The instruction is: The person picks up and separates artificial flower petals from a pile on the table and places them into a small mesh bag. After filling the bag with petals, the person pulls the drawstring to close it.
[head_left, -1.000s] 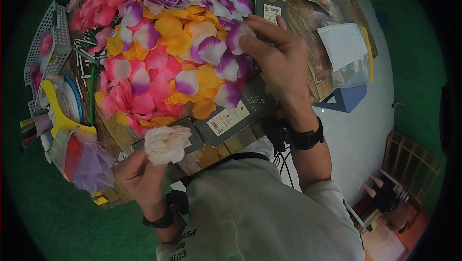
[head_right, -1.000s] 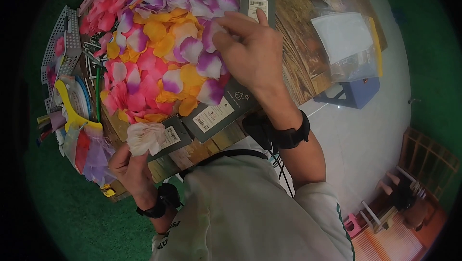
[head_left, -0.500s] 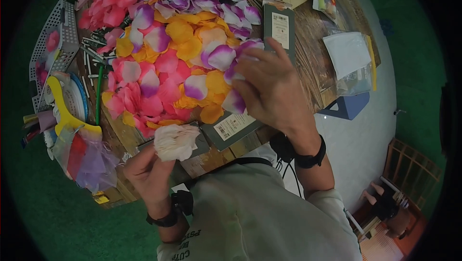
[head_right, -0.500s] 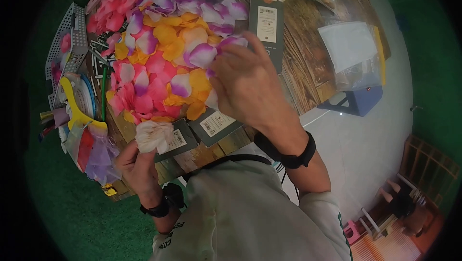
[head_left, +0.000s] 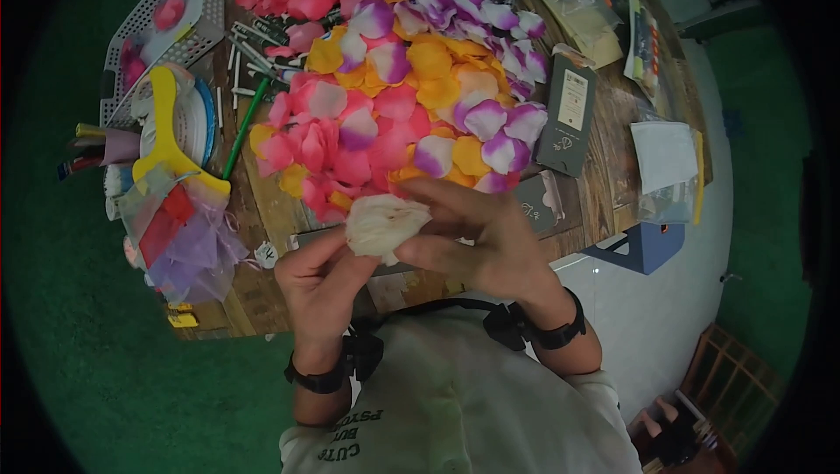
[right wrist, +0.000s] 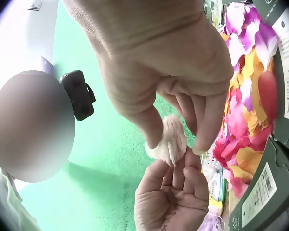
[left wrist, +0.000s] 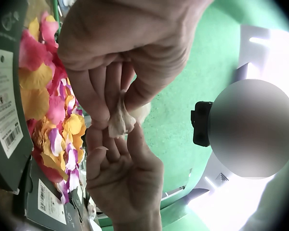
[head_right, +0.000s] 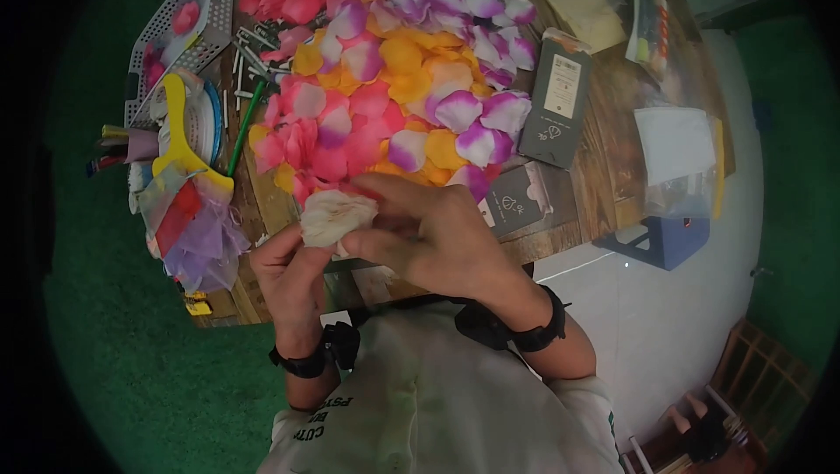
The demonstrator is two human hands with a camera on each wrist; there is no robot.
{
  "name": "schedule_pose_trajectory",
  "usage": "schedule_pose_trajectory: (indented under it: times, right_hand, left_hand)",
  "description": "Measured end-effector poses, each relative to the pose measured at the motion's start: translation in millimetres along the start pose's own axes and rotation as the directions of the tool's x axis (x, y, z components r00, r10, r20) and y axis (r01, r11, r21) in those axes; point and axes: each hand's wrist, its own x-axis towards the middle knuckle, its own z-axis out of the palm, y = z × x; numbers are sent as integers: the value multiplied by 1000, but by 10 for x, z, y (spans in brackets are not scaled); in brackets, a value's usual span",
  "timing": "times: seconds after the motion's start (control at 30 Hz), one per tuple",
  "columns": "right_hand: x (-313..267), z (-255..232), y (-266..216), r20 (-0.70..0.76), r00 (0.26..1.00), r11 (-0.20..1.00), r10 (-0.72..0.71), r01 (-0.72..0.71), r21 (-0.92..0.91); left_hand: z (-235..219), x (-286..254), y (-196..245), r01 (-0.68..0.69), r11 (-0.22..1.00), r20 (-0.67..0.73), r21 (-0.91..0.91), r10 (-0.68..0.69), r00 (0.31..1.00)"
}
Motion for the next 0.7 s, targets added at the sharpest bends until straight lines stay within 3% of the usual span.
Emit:
schedule_pose_trajectory:
  times: [0.07, 0.2, 0.33, 0.43, 0.5, 0.6, 0.7]
  right_hand:
    - [-17, 7, -39, 57, 996, 990, 62, -69, 125]
    - [-53, 29, -47, 13, 997, 996, 80, -80, 31]
    - [-54, 40, 15, -69, 995, 996, 74, -70, 58]
    - [-58, 47, 20, -96, 995, 996, 0, 8, 87]
    - [-58, 23, 56, -57, 995, 992, -80, 74, -106]
    - [-78, 9, 41, -60, 988, 964, -142, 124, -236]
    - [-83, 17, 74, -112, 968, 960, -223, 199, -196]
  left_hand:
    - [-1, -6, 5, -20, 998, 5, 55, 19, 1000]
    - [-5, 3, -16, -18, 995, 35, 98, 14, 999]
    - [26, 8, -9, -62, 985, 88, 160, 48, 995]
    - [9, 1, -7, -71, 979, 114, 190, 50, 992]
    - [-4, -1, -23, -71, 975, 135, 209, 43, 990]
    - [-5, -7, -31, -15, 980, 86, 197, -2, 996]
    - [4, 27, -19, -11, 942, 117, 334, -30, 993]
